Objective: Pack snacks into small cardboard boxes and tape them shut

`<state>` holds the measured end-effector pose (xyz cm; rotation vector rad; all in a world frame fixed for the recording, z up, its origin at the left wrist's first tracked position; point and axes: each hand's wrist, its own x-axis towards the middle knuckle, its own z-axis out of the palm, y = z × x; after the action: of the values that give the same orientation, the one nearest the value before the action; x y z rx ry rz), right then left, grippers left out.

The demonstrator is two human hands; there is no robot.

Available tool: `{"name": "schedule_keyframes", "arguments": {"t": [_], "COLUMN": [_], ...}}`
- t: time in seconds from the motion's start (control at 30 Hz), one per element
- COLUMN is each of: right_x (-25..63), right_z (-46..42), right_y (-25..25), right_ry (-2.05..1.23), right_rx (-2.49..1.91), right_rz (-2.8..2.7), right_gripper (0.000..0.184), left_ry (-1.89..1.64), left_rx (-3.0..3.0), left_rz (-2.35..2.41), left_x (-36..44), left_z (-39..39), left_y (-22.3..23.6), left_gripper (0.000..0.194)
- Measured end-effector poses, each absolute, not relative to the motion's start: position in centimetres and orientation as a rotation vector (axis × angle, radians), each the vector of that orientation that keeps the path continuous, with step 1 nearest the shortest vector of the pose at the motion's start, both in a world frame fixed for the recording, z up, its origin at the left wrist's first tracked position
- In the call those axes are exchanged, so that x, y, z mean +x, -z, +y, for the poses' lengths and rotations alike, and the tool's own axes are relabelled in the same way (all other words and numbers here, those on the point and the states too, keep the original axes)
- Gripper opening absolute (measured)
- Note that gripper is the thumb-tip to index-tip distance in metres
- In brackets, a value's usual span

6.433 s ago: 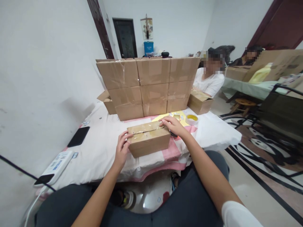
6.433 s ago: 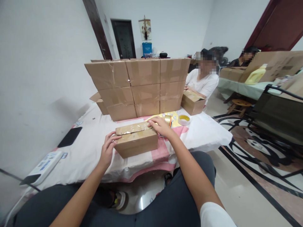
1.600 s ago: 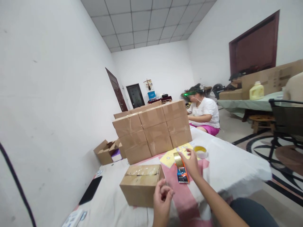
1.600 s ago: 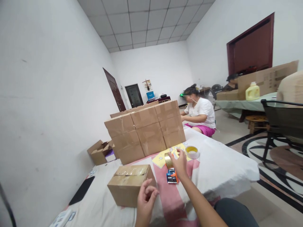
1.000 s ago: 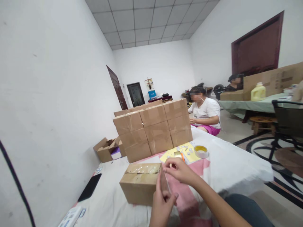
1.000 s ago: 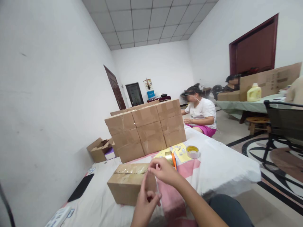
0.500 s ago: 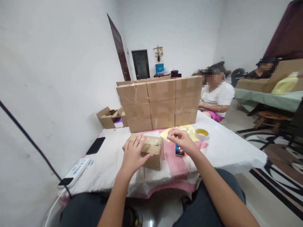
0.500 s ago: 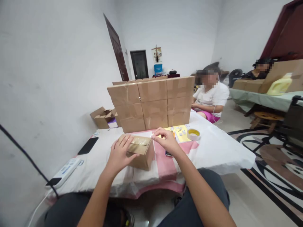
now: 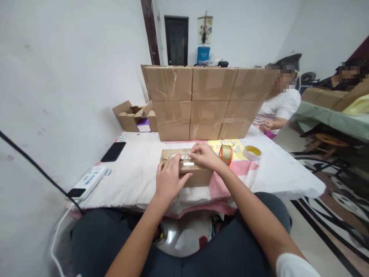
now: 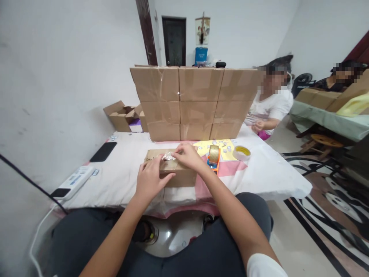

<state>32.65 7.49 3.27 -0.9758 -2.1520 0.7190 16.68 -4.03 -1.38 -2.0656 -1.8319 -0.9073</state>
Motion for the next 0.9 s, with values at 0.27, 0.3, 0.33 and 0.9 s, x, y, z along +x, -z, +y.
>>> {"name": "schedule_keyframes", "arguments": {"t": [0.27,0.3,0.33,0.9], "right_x": [31.8,31.8,31.8,31.5], "right_z": [7.9,7.8,7.7,6.1], "right_y": [-3.3,-3.3,-3.3,-3.4], "right_ry": [-0.524,-0.509,-0.498,0.035], "right_rx": [-1.108,-1.115,-1.115,-1.598], "right_rz": [-2.337,-2.350,-2.361,-2.185], "right_gripper": [0.015,0.014,0.012,0.054], "left_ry": [0.746,0.742,0.747,0.836], "left_rx": [-2.115,-2.118,-2.123,-2.116], "left_rz": [-1.739,-1.737,-1.734,-1.668], "left_x": [17.0,17.2,17.3,18.1], "left_z": [-4.7,-4.8,-4.8,-4.9], "left_y": [1.9,2.0,2.2,2.8], "left_gripper": [0.040,0.040,0.040,0.037]}}
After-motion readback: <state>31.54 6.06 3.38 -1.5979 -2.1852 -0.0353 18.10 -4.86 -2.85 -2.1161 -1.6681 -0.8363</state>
